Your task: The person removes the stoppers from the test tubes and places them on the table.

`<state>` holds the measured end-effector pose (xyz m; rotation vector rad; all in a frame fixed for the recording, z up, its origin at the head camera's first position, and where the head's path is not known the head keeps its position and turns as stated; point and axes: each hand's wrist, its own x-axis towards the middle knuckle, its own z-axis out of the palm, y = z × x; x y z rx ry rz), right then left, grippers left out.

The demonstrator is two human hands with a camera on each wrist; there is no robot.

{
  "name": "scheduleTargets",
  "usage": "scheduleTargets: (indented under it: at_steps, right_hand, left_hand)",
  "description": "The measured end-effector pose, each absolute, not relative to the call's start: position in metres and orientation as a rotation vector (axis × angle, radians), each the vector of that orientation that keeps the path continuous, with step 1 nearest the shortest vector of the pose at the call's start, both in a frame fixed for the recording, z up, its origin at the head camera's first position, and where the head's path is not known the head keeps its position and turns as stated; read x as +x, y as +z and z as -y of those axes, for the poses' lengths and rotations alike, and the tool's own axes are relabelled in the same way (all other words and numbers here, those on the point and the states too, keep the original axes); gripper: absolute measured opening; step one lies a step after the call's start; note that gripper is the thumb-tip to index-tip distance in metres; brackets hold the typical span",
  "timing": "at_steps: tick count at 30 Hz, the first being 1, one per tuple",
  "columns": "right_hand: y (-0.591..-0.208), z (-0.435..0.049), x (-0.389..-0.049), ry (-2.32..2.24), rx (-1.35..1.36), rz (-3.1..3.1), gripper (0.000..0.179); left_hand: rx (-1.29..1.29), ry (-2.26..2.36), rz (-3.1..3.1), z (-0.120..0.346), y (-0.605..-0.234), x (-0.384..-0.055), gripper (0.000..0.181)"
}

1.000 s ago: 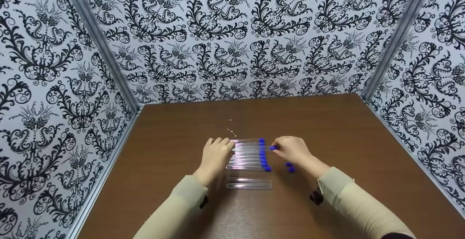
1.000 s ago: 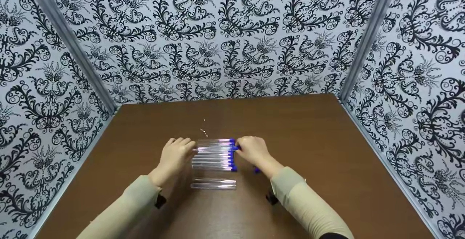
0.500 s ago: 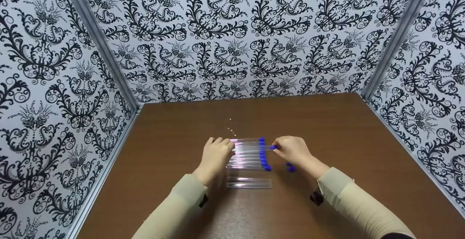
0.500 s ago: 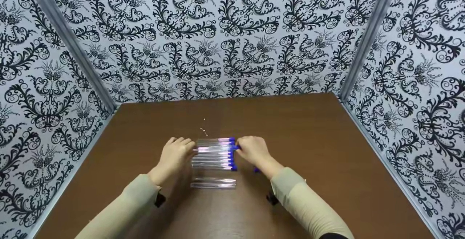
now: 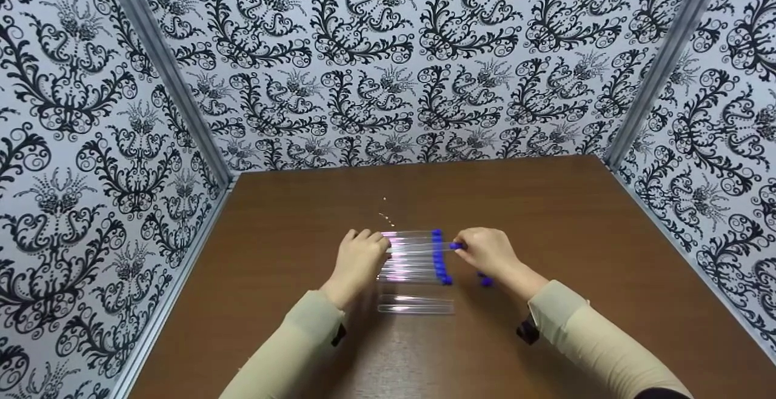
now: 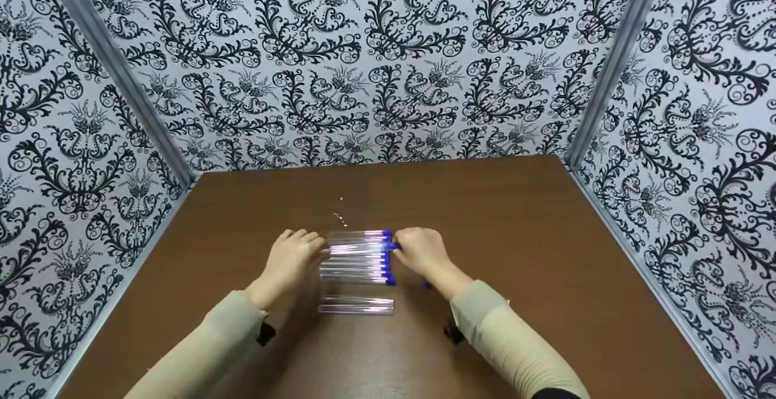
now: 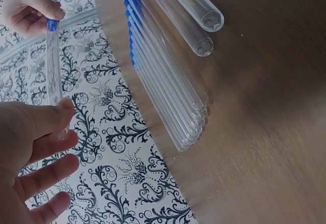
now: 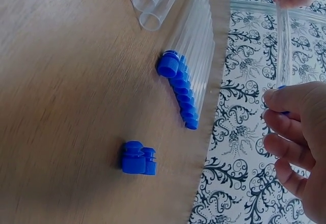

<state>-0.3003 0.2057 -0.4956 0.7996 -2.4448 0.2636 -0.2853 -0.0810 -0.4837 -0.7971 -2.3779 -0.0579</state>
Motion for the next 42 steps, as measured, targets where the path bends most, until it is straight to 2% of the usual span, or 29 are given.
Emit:
scheduleTargets:
  at_steps: [42]
  right_hand:
    - [-0.5027, -0.2111, -0.2996, 0.27, 0.822, 2.282, 0.02]
  left_hand:
    - [-0.815, -0.043, 2.452, 0.0787, -0.4921, -0.2821, 0.007]
